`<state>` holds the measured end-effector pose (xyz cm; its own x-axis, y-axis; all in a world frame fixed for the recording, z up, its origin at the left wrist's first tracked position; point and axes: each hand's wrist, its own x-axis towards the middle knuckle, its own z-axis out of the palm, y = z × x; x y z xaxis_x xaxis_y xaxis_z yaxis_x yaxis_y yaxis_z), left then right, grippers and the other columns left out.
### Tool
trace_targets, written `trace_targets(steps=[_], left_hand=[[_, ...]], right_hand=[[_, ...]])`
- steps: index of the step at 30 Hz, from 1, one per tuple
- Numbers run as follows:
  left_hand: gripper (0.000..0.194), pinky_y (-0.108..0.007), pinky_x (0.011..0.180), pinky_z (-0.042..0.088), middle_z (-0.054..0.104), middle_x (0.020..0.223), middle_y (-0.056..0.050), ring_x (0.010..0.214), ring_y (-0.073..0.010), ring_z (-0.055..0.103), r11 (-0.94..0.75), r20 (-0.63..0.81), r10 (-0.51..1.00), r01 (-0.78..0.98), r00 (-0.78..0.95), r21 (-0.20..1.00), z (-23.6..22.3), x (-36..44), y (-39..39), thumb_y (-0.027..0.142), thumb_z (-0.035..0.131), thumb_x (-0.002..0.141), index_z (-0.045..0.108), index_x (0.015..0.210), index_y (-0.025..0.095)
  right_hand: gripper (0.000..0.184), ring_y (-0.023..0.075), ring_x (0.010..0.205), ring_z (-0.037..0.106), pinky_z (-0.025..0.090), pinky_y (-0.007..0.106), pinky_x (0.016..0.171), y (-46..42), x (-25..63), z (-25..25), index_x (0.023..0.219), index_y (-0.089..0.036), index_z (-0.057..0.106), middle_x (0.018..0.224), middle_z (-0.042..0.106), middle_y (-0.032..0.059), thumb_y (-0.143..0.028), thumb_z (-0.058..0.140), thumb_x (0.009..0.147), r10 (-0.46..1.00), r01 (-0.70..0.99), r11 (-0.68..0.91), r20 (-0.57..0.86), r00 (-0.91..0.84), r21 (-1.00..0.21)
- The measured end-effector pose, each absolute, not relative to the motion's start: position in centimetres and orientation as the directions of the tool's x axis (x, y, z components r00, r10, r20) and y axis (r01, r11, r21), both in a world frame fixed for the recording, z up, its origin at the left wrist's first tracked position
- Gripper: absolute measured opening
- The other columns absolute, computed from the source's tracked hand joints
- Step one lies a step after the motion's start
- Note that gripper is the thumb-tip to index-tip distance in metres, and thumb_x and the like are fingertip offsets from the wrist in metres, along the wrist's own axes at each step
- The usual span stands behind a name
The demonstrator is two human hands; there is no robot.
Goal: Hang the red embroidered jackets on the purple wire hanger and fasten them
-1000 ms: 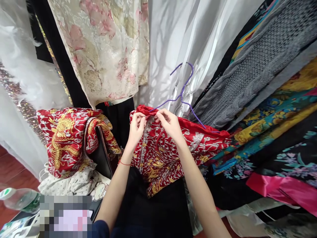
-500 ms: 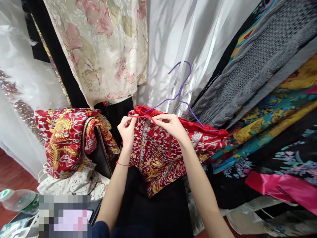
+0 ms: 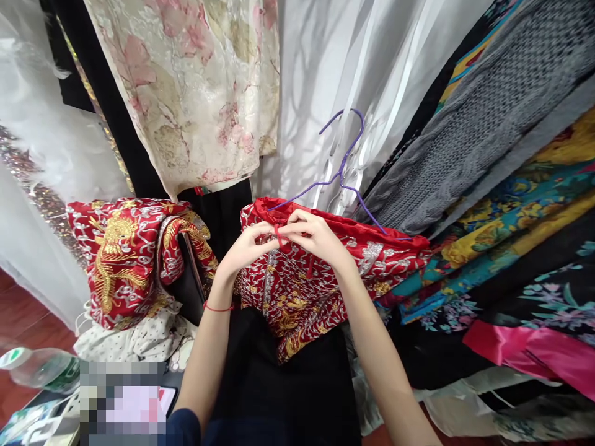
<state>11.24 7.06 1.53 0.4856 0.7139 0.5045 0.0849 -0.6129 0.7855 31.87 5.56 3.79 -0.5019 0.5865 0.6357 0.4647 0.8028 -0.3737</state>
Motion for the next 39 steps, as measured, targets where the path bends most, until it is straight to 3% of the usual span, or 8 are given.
trace_targets(steps=[6,12,16,19,23,26,32,39], left_hand=[[0.029,-0.028,0.075,0.047,0.067,0.085,-0.003,0.078,-0.015,0.059,-0.516,0.443,0.781,0.055,0.44,0.855,1.3,11.6,7.1,0.047,0.074,0.078,0.074,0.082,0.018],[0.026,-0.027,0.075,0.048,0.069,0.085,-0.003,0.076,-0.0145,0.06,-0.527,0.506,0.812,-0.007,0.291,0.85,0.5,12.4,7.2,0.042,0.068,0.083,0.07,0.085,0.017],[0.017,-0.024,0.067,0.043,0.07,0.085,-0.002,0.071,-0.013,0.061,-0.62,0.578,0.782,0.194,0.234,0.76,1.3,12.5,6.9,0.036,0.057,0.091,0.061,0.088,0.019],[0.013,-0.022,0.06,0.039,0.071,0.077,0.0,0.06,-0.0123,0.06,-0.587,0.611,0.788,0.401,0.081,0.704,2.2,12.4,6.9,0.034,0.049,0.096,0.053,0.093,0.022],[0.013,-0.023,0.057,0.035,0.071,0.074,-0.002,0.058,-0.0148,0.063,-0.541,0.674,0.739,0.612,0.017,0.577,2.7,12.1,8.0,0.034,0.046,0.098,0.051,0.098,0.022],[0.015,-0.024,0.057,0.032,0.071,0.075,-0.004,0.06,-0.017,0.065,-0.468,0.713,0.701,0.739,-0.023,0.484,2.1,11.7,9.5,0.031,0.042,0.1,0.053,0.101,0.021],[0.022,-0.026,0.056,0.028,0.069,0.081,-0.007,0.063,-0.0189,0.063,-0.369,0.756,0.643,0.816,-0.122,0.446,0.5,11.4,11.4,0.033,0.04,0.101,0.056,0.103,0.019],[0.03,-0.026,0.058,0.036,0.067,0.096,-0.011,0.088,-0.0228,0.061,-0.349,0.782,0.622,0.881,-0.037,0.319,-0.5,10.4,12.1,0.034,0.033,0.102,0.059,0.101,0.019]], right_hand=[[0.027,0.015,0.082,0.062,0.047,0.027,0.07,5.1,31.2,3.1,0.108,-0.026,0.074,0.1,0.065,0.0053,-0.031,0.049,0.1,0.609,0.675,0.712,0.649,-0.456,-0.195],[0.032,0.0174,0.082,0.066,0.046,0.027,0.064,5.2,29.5,2.4,0.112,-0.017,0.068,0.099,0.071,0.0089,-0.025,0.039,0.102,0.593,0.781,0.619,0.698,-0.402,-0.077],[0.028,0.017,0.076,0.065,0.044,0.027,0.066,5.3,29.3,2.4,0.108,-0.015,0.066,0.097,0.071,0.0093,-0.021,0.04,0.099,0.587,0.825,0.56,0.739,-0.332,-0.074],[0.022,0.016,0.074,0.064,0.043,0.027,0.067,5.2,29.7,2.3,0.101,-0.017,0.065,0.095,0.071,0.0073,-0.019,0.044,0.095,0.604,0.852,0.501,0.767,-0.218,-0.153],[0.017,0.014,0.068,0.06,0.039,0.026,0.062,4.9,30.8,2.3,0.094,-0.019,0.063,0.09,0.07,0.0045,-0.02,0.046,0.091,0.613,0.883,0.424,0.781,-0.118,-0.2],[0.016,0.0133,0.062,0.055,0.035,0.027,0.06,4.6,31.6,2.6,0.089,-0.019,0.063,0.087,0.07,0.0039,-0.019,0.047,0.089,0.605,0.93,0.353,0.783,-0.141,-0.105],[0.019,0.0144,0.06,0.052,0.031,0.03,0.059,3.9,32.2,3.4,0.085,-0.018,0.064,0.082,0.068,0.0056,-0.015,0.045,0.086,0.638,0.963,0.268,0.743,-0.201,0.03],[0.022,0.0138,0.057,0.049,0.031,0.03,0.06,3.9,32.3,2.8,0.083,-0.018,0.063,0.076,0.065,0.0044,-0.01,0.043,0.086,0.622,0.965,0.231,0.744,-0.244,0.123]])
